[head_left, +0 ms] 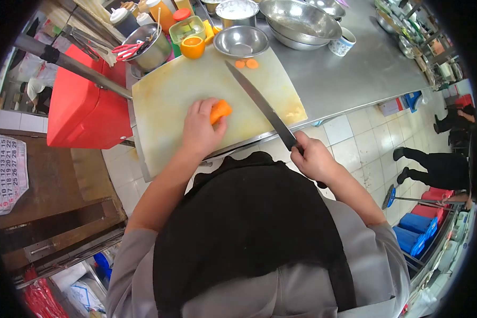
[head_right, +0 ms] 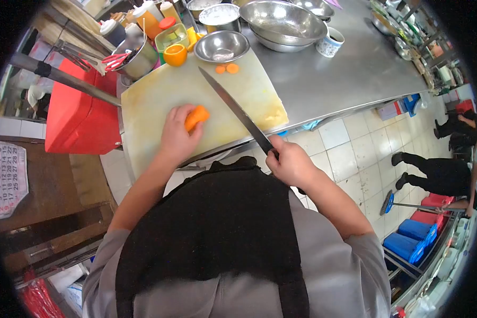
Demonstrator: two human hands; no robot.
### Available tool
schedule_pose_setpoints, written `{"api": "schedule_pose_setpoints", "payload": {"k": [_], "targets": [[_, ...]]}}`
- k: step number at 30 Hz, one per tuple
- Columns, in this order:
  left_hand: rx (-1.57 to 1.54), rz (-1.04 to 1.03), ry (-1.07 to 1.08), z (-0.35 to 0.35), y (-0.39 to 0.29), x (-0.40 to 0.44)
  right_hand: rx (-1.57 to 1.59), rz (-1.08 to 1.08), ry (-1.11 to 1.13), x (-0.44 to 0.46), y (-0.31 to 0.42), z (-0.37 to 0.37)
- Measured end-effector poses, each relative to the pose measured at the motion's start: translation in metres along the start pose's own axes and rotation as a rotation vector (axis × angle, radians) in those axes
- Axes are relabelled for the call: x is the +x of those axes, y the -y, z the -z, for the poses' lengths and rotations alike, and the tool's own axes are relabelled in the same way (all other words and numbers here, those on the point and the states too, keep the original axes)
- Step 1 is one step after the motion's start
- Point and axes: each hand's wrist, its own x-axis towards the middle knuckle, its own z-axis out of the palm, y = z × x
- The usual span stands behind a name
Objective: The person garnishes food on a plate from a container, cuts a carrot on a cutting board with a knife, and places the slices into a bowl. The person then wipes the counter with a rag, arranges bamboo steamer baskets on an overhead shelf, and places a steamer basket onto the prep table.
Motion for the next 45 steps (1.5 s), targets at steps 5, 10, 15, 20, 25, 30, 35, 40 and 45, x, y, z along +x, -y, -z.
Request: {"api": "schedule_pose_setpoints", "payload": {"k": [5, 10, 15, 20, 25, 30, 35, 40, 45], "targets": [[-0.067, 0.011, 0.027, 0.000, 0.002, 0.000, -0.091, -0.018, 0.111, 0.008, 0.032, 0.013], [-0.071, 0.033, 0.066, 0.002, -0.002, 0.004, -0.192, 0.066, 0.134, 0.015, 0.026, 0.003], [-0.081, -0.001, 0.045, -0.001, -0.001, 0.004, -0.233, 0.072, 0.149, 0.016, 0.043, 0.009], [-0.096, -0.023, 0.003, -0.005, 0.000, 0.003, -0.268, 0.076, 0.159, 0.016, 0.045, 0.009], [-0.123, -0.028, -0.024, -0.006, 0.002, 0.003, -0.293, 0.082, 0.169, 0.016, 0.047, 0.009], [-0.140, -0.009, 0.009, -0.004, 0.003, 0.005, -0.387, 0.045, 0.271, 0.022, 0.056, 0.013], [-0.154, -0.038, -0.001, -0.006, 0.006, 0.005, -0.401, 0.095, 0.278, 0.027, 0.055, 0.009], [-0.189, -0.042, -0.010, -0.007, 0.008, 0.006, -0.330, 0.144, 0.247, 0.033, 0.056, 0.014], [-0.208, -0.027, 0.004, -0.004, 0.007, 0.005, -0.402, 0.137, 0.225, 0.027, 0.059, 0.017]]}}
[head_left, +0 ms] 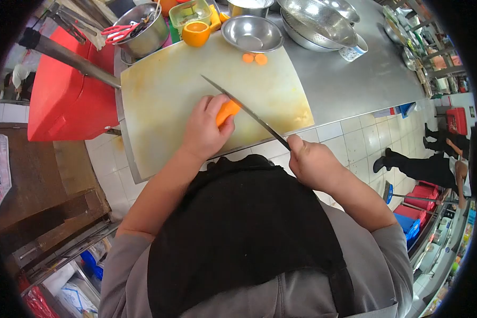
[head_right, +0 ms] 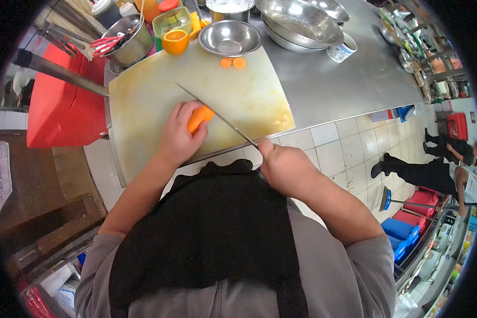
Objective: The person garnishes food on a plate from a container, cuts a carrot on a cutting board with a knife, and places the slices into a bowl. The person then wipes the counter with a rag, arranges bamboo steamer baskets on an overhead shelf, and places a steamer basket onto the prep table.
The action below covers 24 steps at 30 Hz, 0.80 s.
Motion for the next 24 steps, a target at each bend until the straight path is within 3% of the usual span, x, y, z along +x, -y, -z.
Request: {"api": "schedule_pose_setpoints", "payload": {"k": [11, 24], "targets": [[-0.009, 0.018, 0.019, -0.001, 0.002, 0.001, -0.016, 0.025, 0.042, -0.002, -0.004, 0.001], [-0.011, -0.029, 0.007, -0.002, 0.005, 0.003, 0.033, -0.094, 0.203, 0.023, 0.006, 0.000]]}}
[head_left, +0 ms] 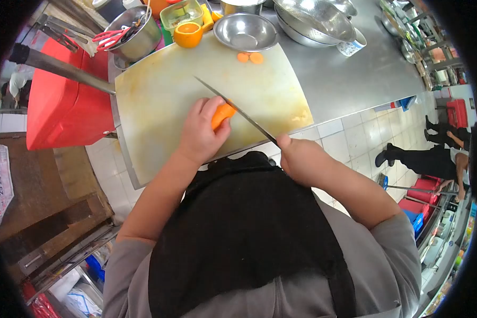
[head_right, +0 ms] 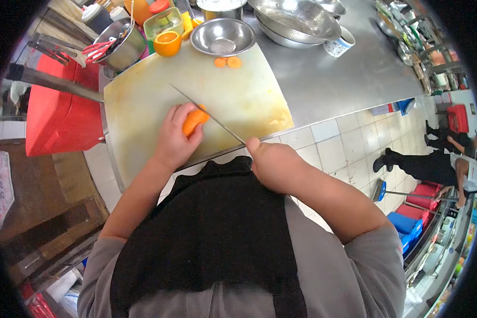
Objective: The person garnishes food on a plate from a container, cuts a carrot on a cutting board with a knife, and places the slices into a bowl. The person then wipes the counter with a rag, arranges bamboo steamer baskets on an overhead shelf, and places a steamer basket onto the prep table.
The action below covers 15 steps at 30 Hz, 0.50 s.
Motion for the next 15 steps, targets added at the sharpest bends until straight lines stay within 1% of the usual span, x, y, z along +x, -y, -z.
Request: {"api": "schedule_pose_setpoints", "payload": {"k": [2, 5, 8, 11, 15], "targets": [[-0.004, 0.028, 0.024, 0.000, 0.000, 0.000, -0.006, -0.024, 0.043, 0.015, 0.007, 0.003], [0.018, 0.020, 0.035, 0.000, 0.000, 0.000, 0.004, 0.007, -0.049, 0.038, 0.005, -0.010], [0.040, 0.005, 0.035, 0.002, -0.002, 0.000, 0.048, 0.018, -0.083, 0.045, 0.002, -0.013], [0.050, 0.013, 0.036, 0.004, -0.006, 0.000, 0.046, -0.032, -0.052, 0.028, 0.003, 0.001], [0.021, 0.022, 0.023, 0.002, -0.003, -0.002, -0.027, 0.025, -0.104, -0.009, -0.008, 0.001]]}}
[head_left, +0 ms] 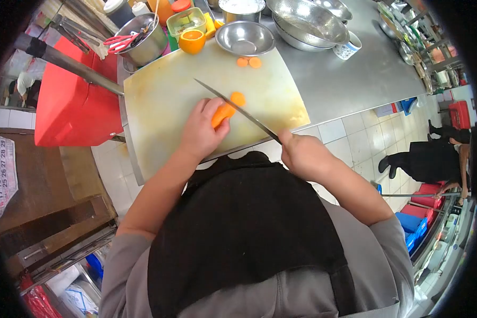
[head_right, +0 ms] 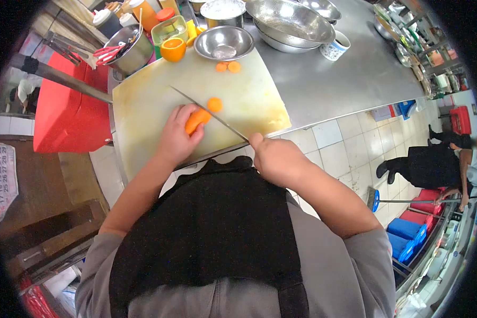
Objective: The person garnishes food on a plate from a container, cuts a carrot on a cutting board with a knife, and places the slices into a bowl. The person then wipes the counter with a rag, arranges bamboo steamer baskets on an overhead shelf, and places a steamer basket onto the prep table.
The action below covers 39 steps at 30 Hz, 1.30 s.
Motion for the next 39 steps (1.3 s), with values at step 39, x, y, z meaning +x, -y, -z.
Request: {"api": "schedule_pose_setpoints", "payload": {"k": [39], "targets": [[0.053, -0.006, 0.023, 0.003, 0.001, 0.001, 0.043, -0.017, 0.019, -0.017, 0.002, 0.014]]}}
